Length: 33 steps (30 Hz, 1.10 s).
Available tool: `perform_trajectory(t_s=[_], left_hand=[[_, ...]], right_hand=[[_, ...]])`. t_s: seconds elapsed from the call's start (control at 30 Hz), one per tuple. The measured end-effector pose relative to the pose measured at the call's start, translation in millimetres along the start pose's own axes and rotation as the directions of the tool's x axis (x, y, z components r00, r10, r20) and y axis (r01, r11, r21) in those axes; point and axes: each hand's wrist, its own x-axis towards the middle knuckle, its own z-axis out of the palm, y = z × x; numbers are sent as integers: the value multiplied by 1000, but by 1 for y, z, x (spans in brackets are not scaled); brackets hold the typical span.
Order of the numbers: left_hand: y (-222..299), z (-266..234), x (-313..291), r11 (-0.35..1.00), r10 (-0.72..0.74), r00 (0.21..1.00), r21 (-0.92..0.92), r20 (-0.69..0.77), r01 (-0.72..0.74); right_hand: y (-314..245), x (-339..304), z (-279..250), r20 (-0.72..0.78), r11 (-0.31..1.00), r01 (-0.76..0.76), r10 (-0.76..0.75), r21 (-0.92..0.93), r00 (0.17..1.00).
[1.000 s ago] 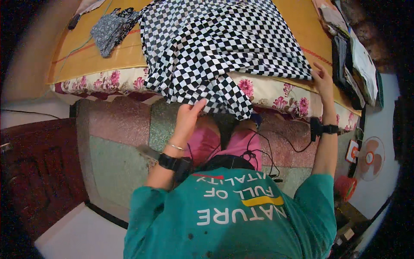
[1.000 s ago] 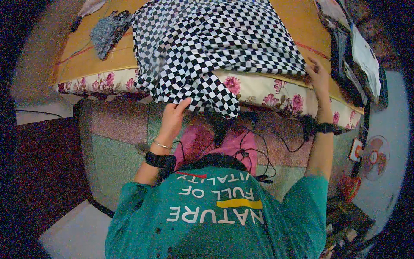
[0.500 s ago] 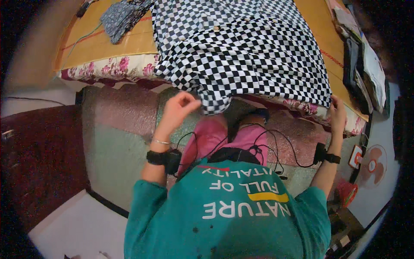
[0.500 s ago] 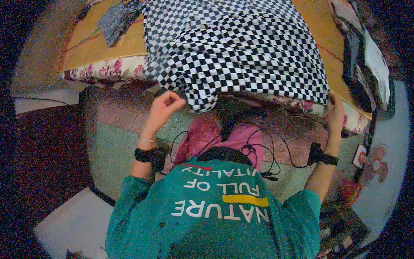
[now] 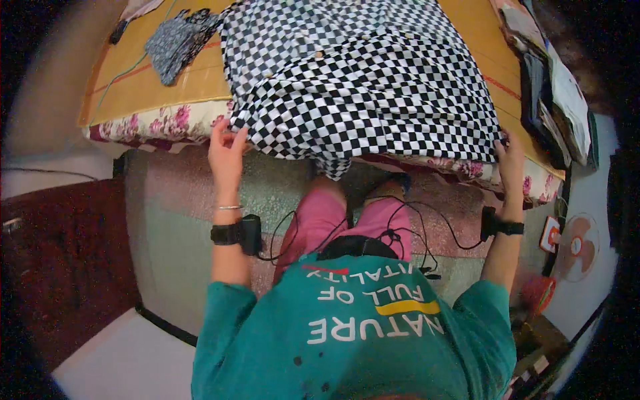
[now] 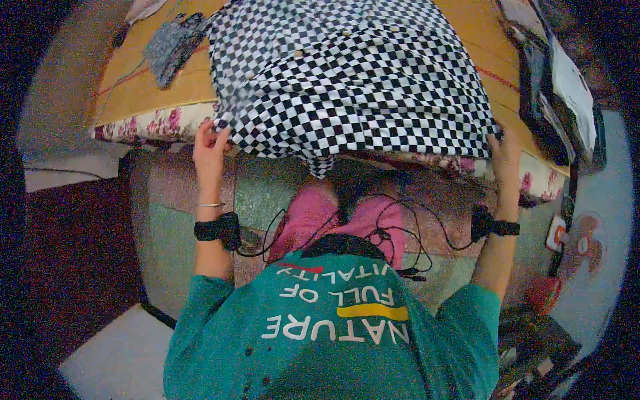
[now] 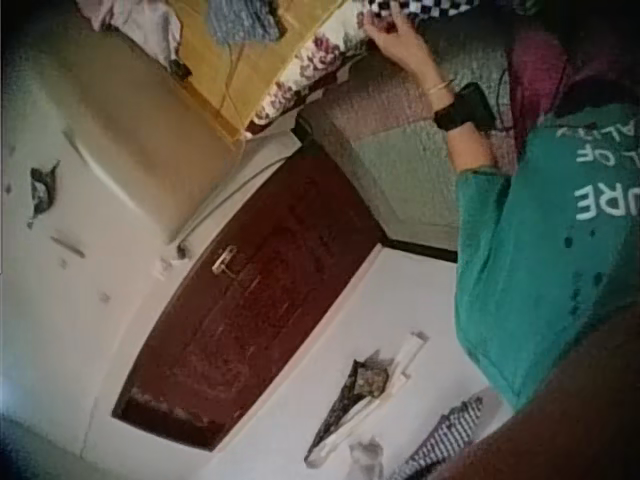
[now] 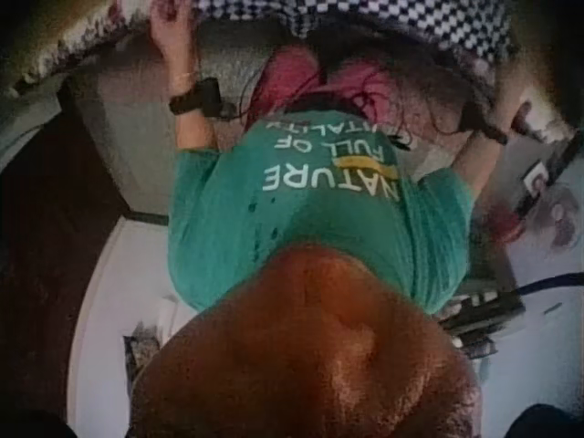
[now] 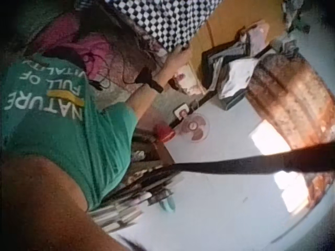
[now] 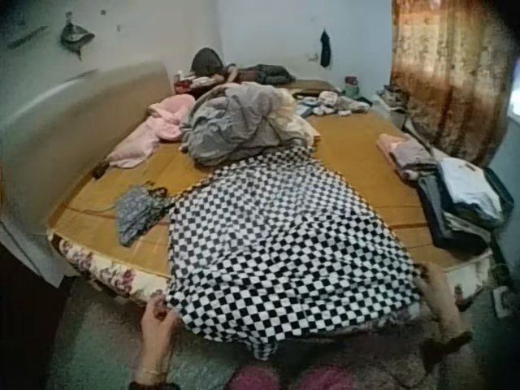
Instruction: Fold a variety of clothes and linens on a bed.
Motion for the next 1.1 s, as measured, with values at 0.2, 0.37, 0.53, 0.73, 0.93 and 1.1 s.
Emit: perform_trajectory(t_s=[0.2,0.37,0.53,0.73,0.93,1.1], left_hand=[[0,-7,18,996,-54,993,78,103,46],[1,-37,47,987,-159,977,31,141,156],[2,-39,54,965,-150,957,245,246,88],[30,-21,66,851,-112,984,525,142,21],[49,2,72,781,197,952,550,235,-297],[47,17,70,852,116,955,467,274,-238]], right_hand=[[14,1,-12,38,989,-144,144,-18,989],[22,8,-20,103,967,-216,230,-133,968],[9,46,-19,213,911,86,2,-404,977],[-81,141,17,175,983,160,-143,-86,974],[-60,211,72,297,985,132,-94,-109,950],[-69,211,76,363,963,264,-226,-59,904]])
